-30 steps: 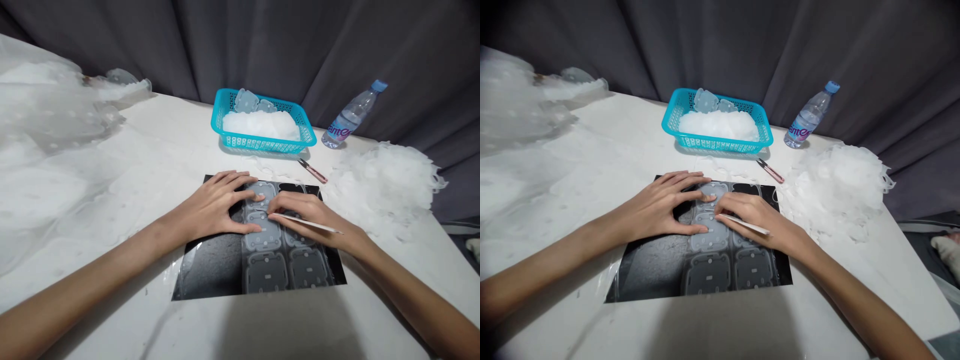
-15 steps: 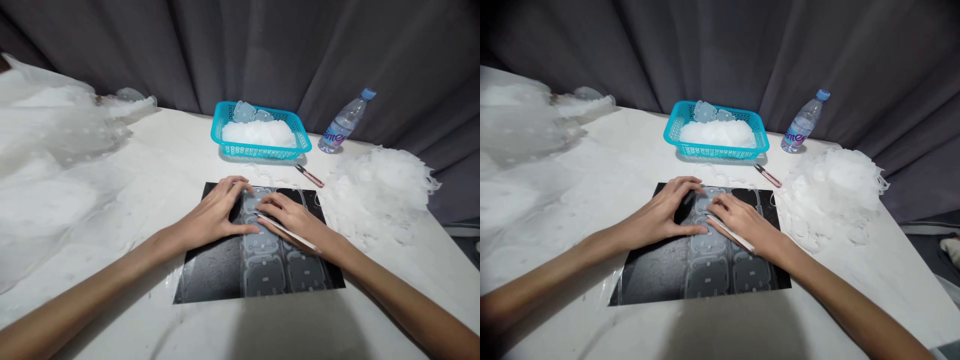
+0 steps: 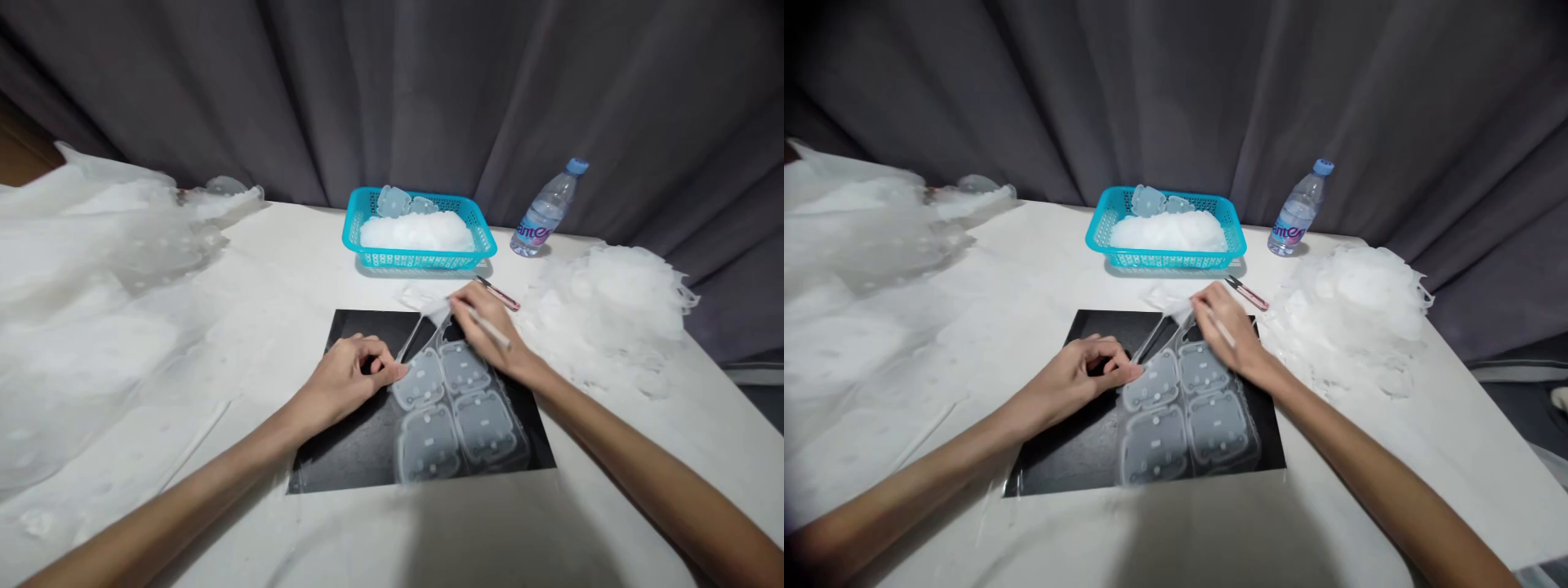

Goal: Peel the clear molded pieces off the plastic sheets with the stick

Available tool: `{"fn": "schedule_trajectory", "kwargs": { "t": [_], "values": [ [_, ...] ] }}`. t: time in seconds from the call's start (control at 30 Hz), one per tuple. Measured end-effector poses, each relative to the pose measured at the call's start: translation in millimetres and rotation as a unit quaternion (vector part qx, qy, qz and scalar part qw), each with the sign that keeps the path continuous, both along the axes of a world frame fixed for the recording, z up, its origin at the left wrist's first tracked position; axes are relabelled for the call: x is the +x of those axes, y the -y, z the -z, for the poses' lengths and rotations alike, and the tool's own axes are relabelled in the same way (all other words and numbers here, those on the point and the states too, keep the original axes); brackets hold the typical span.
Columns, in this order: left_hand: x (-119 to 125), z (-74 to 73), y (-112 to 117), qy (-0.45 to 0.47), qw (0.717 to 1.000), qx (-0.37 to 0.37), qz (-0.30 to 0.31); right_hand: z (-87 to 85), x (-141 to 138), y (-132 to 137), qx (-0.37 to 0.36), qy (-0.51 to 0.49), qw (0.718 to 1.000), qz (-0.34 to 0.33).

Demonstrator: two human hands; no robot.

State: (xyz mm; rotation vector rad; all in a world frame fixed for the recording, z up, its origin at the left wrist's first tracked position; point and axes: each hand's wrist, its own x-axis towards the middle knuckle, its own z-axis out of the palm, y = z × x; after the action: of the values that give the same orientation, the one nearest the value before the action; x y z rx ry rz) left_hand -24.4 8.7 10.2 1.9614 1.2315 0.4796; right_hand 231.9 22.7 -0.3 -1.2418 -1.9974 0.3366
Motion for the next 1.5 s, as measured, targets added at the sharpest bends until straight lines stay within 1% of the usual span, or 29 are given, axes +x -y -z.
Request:
{"fn": "schedule_trajectory", "kwargs": {
  "t": [0.07, 0.1, 0.17, 0.23, 0.3, 0.33, 0.37, 0.43, 0.5, 0.53, 0.6, 0.63, 0.67, 0.73, 0.8, 0.83, 0.87, 0.93, 1.0, 1.03, 1.17, 1.27, 1.37, 1.5],
  "values": [
    [-4.1, 1.1, -4.6, -0.002, 1.0, -0.023, -0.007, -4.5, 8.4, -8.6, -0.017, -0.024, 0.998, 0.047],
    [-6.6, 2.3, -7.0, -0.011, 0.999, -0.027, -0.012, -8.1, 10.6, -10.3, -0.03, -0.03, 0.998, 0.051],
    [-11.2, 4.5, -11.0, -0.038, 0.999, -0.023, -0.024, -16.7, 10.7, -9.2, -0.067, -0.045, 0.996, 0.028],
    [-13.4, 4.2, -13.0, -0.04, 0.998, 0.004, -0.056, -24.4, 6.2, -3.9, -0.117, -0.069, 0.991, -0.015],
    [-10.6, 0.2, -12.4, 0.011, 0.995, 0.023, -0.092, -29.3, -0.7, 3.0, -0.148, -0.093, 0.983, -0.058],
    [-7.1, -3.0, -11.5, 0.048, 0.994, 0.011, -0.095, -30.4, -4.6, 6.7, -0.152, -0.1, 0.981, -0.07],
    [-2.3, -6.6, -10.4, 0.087, 0.992, -0.018, -0.089, -30.8, -8.5, 10.5, -0.149, -0.104, 0.98, -0.078],
    [9.1, -13.5, -8.8, 0.15, 0.98, -0.118, -0.06, -30.5, -15.8, 17.9, -0.139, -0.105, 0.98, -0.091],
    [19.1, -17.2, -9.3, 0.204, 0.956, -0.203, -0.056, -31.3, -20.2, 24.3, -0.149, -0.098, 0.977, -0.121],
    [22.4, -17.4, -10.3, 0.232, 0.943, -0.23, -0.059, -32.8, -20.5, 26.5, -0.166, -0.095, 0.971, -0.143],
    [24.8, -14.7, -12.7, 0.287, 0.919, -0.264, -0.061, -38.1, -16.3, 27.7, -0.207, -0.094, 0.956, -0.183],
    [24.2, -12.4, -13.7, 0.311, 0.908, -0.274, -0.062, -41.2, -11.8, 26.4, -0.218, -0.096, 0.953, -0.187],
    [23.0, -10.1, -14.3, 0.332, 0.898, -0.283, -0.063, -44.0, -6.3, 24.0, -0.213, -0.1, 0.955, -0.178],
    [20.0, -6.1, -14.4, 0.363, 0.88, -0.297, -0.07, -46.5, 5.9, 17.1, -0.168, -0.089, 0.974, -0.125],
    [18.4, -3.8, -13.3, 0.38, 0.87, -0.305, -0.076, -43.1, 15.0, 10.4, -0.118, -0.053, 0.989, -0.064],
    [18.3, -3.3, -12.7, 0.387, 0.866, -0.307, -0.077, -39.2, 17.2, 8.2, -0.107, -0.033, 0.993, -0.049],
    [18.6, -3.0, -12.1, 0.394, 0.862, -0.309, -0.076, -34.5, 17.5, 7.0, -0.106, -0.015, 0.993, -0.048],
    [19.7, -2.7, -11.2, 0.406, 0.858, -0.308, -0.07, -24.3, 13.3, 7.2, -0.133, 0.003, 0.988, -0.081],
    [20.9, -2.3, -10.7, 0.416, 0.854, -0.306, -0.063, -16.4, 5.4, 9.6, -0.167, -0.01, 0.979, -0.115],
    [21.4, -2.1, -10.7, 0.419, 0.853, -0.305, -0.061, -14.1, 1.4, 10.9, -0.178, -0.028, 0.976, -0.119],
    [22.7, -2.5, -11.5, 0.431, 0.841, -0.318, -0.078, -13.3, -7.3, 13.7, -0.211, -0.106, 0.968, -0.089],
    [22.9, -4.4, -12.6, 0.438, 0.829, -0.334, -0.094, -15.7, -5.8, 14.1, -0.237, -0.121, 0.961, -0.08],
    [22.0, -4.7, -13.0, 0.436, 0.834, -0.328, -0.084, -16.4, -3.9, 14.3, -0.246, -0.115, 0.959, -0.084],
    [22.1, -1.8, -11.8, 0.405, 0.859, -0.307, -0.057, -16.1, -4.3, 14.6, -0.225, -0.099, 0.965, -0.095]
  ]
}}
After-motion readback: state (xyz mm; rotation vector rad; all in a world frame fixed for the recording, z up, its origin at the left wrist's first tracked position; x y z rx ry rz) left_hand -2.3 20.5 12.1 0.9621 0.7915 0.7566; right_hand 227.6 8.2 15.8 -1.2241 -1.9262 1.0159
